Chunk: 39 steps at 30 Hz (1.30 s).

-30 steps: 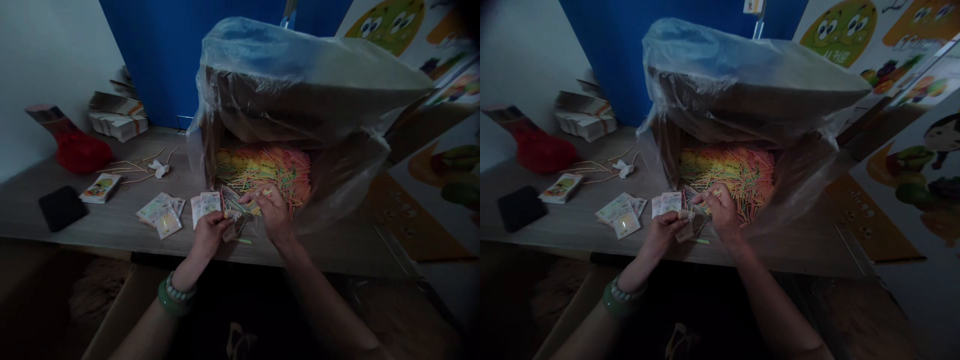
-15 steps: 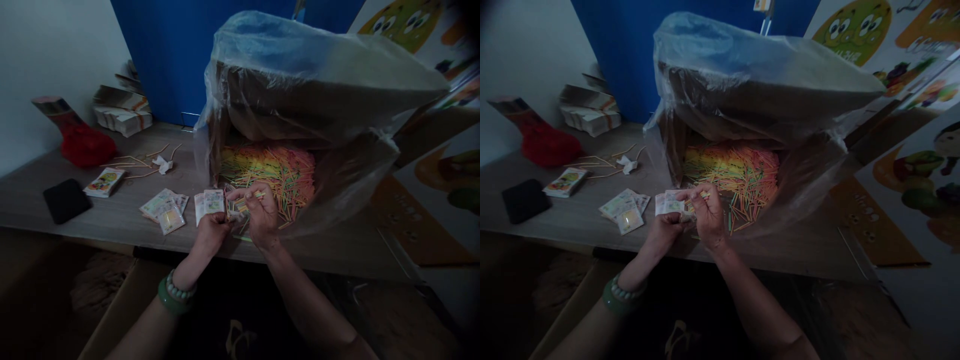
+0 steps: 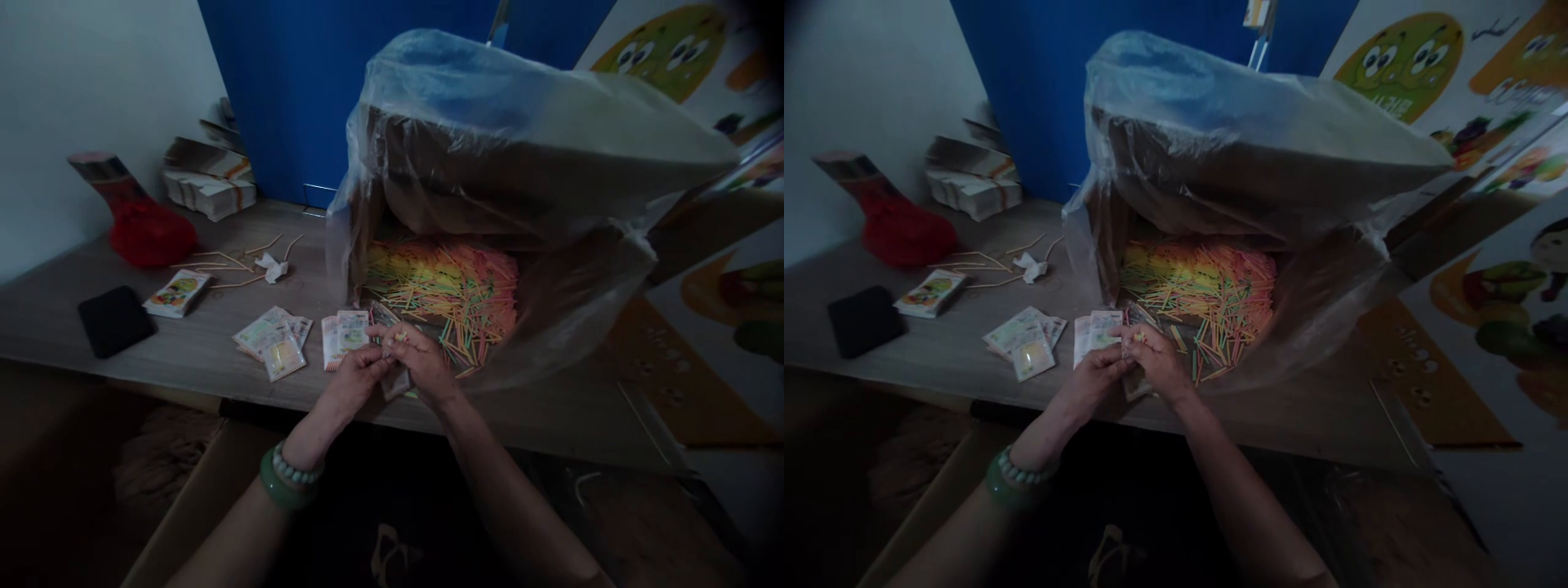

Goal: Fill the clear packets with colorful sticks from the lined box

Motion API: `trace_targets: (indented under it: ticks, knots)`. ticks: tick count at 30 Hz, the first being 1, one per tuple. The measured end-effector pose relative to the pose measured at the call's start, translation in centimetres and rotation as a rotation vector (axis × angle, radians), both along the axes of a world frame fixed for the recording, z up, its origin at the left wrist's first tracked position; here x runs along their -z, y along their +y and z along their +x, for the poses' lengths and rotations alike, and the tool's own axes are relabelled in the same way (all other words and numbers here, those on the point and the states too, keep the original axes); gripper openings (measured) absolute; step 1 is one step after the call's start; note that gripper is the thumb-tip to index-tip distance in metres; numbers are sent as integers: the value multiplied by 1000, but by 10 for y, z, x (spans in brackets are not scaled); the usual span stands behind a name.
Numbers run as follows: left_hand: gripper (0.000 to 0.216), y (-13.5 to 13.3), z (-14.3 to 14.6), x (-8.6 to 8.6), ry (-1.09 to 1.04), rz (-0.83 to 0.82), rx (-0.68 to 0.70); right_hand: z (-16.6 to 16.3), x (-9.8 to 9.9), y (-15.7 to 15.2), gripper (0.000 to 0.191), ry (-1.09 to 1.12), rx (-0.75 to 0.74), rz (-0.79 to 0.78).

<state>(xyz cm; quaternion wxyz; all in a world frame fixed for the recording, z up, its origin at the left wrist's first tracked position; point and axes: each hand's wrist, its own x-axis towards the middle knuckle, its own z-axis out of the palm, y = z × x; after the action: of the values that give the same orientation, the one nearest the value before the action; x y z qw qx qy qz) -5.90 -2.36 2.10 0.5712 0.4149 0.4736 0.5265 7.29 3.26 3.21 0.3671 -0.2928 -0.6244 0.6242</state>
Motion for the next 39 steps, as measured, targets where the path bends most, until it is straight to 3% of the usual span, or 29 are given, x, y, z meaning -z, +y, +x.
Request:
trace_targets:
  ticks: [3, 6, 9, 12, 16, 19, 23, 26, 32, 35, 39]
  knots:
    - [27, 4, -4, 3, -132, 19, -35, 7, -4, 7, 24, -147, -55, 117]
    - [29, 6, -8, 2, -221, -15, -54, 14, -6, 9, 43, -150, 29, 157]
    - [29, 4, -6, 0, -239, -9, -116, 13, -3, 4, 46, -225, 84, 259]
    - [31, -1, -2, -3, -226, 0, -148, 6, 2, -2, 42, -376, 3, 385]
    - [31, -12, -12, -3, -155, -33, -119, 1, 6, -10, 47, -392, -21, 400]
    - [24, -22, -39, 2, 42, -21, -288, 11, 10, -21, 38, -499, 45, 431]
    - [23, -32, -81, 15, 578, 75, -613, 30, 23, -40, 17, -904, 37, 608]
    - [21, -36, -105, 21, 932, 49, -711, 33, 38, -50, 14, -1082, 21, 667]
    - [26, -32, -118, 9, 1414, -276, -581, 29, 55, -48, 17, -1112, 41, 804]
    - [28, -26, -109, 8, 1509, -202, -497, 32, 62, -41, 18, -1116, 109, 900]
    - [25, -18, -95, 19, 1432, 32, -251, 37, 71, -31, 20, -1071, 174, 993]
